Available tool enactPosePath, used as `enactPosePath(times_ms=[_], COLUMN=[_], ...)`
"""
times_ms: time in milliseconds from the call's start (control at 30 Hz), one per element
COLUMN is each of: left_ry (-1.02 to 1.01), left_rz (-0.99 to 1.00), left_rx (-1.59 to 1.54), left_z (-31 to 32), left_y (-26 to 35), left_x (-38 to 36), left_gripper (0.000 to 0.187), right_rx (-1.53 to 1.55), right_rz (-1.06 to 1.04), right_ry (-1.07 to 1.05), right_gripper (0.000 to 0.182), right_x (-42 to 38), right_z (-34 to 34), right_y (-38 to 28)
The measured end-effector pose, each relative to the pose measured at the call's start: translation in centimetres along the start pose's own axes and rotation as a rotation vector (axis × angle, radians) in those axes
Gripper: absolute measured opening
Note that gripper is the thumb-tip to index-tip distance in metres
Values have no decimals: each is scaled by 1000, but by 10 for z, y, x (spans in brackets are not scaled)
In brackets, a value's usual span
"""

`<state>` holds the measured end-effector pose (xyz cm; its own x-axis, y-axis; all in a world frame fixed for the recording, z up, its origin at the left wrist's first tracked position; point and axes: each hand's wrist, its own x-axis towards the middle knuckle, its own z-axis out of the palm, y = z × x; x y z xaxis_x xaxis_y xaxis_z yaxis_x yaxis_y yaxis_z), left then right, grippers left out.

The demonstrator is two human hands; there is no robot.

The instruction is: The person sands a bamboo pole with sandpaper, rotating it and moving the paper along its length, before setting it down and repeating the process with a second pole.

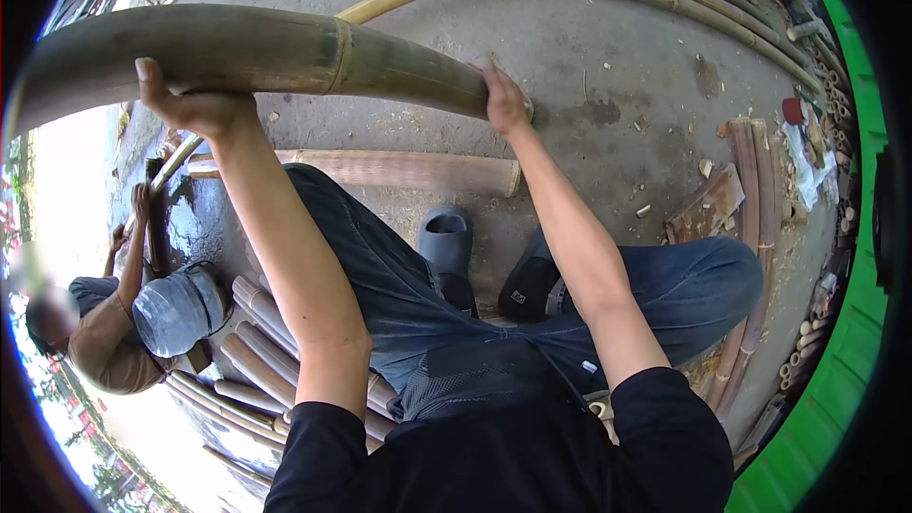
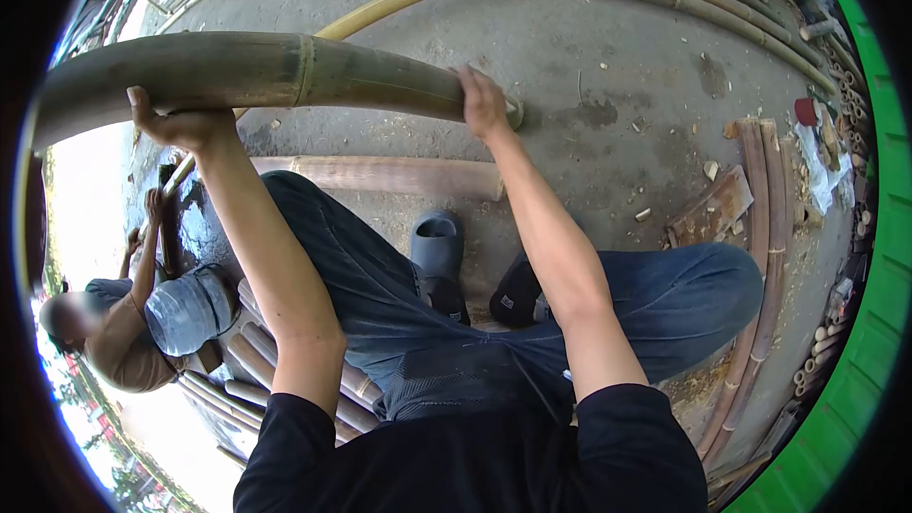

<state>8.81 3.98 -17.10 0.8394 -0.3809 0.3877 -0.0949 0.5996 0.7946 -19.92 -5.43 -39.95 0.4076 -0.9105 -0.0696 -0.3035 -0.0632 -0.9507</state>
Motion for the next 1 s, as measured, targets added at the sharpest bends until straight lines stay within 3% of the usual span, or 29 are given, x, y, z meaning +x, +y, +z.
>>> enactPosePath(times_ms=[67,100,133,167,200,233,333,400,500,533,567,600,633,700,733,767,800,833,900,933,1000], left_ry=[-56,-71,-51,-23,37,25,14,-140,-156,-152,-166,-281,-398,-473,-353,-237,-22,-34,-100,-12,74], left_rz=[9,12,-30,-72,-260,-263,-168,-55,-24,-29,-23,-38,-60,-79,-81,-76,-55,-56,-158,-276,-216], left_rx=[-21,-61,-84,-104,-249,-250,-201,-98,-95,-90,-105,-198,-288,-329,-219,-107,-85,-80,234,107,187], left_z=[8,8,8,5,-7,-5,-3,-3,-3,-5,-14,-26,-30,-20,-6,5,7,13,37,49,47], left_y=[5,5,8,11,10,11,16,19,15,12,7,-3,-9,-6,4,11,13,24,56,66,58], left_x=[-7,-6,-8,-10,0,-1,-5,-14,-13,-13,-8,3,11,3,-5,-9,-3,-5,-16,-22,-20], left_gripper=[84,85,86,87,90,90,94,95,96,99,99,101,103,105,105,106,94,94,78,66,63], right_rx=[173,171,76,120,93,62,112,65,-173,-213,-212,-87,42,103,97,211,282,242,198,153,92], right_rz=[-126,-326,-362,-458,-502,-552,-622,-576,-139,-74,-84,44,175,-20,-108,-356,-523,-593,-658,-648,-631], right_ry=[-187,-158,-226,-144,-47,45,94,119,217,214,234,149,61,-38,-114,-59,52,98,148,176,196], right_gripper=[83,84,90,87,85,84,89,88,70,74,74,78,82,88,90,89,85,83,81,80,74], right_x=[9,2,-10,-20,-29,-34,-44,-47,-29,-22,-19,-12,-9,-16,-11,-22,-37,-48,-53,-54,-50], right_z=[37,51,53,71,85,90,90,71,30,16,13,7,0,13,27,36,41,52,58,62,61], right_y=[-99,-165,-229,-267,-289,-300,-261,-194,-38,24,33,38,39,-75,-118,-173,-222,-253,-262,-250,-205])
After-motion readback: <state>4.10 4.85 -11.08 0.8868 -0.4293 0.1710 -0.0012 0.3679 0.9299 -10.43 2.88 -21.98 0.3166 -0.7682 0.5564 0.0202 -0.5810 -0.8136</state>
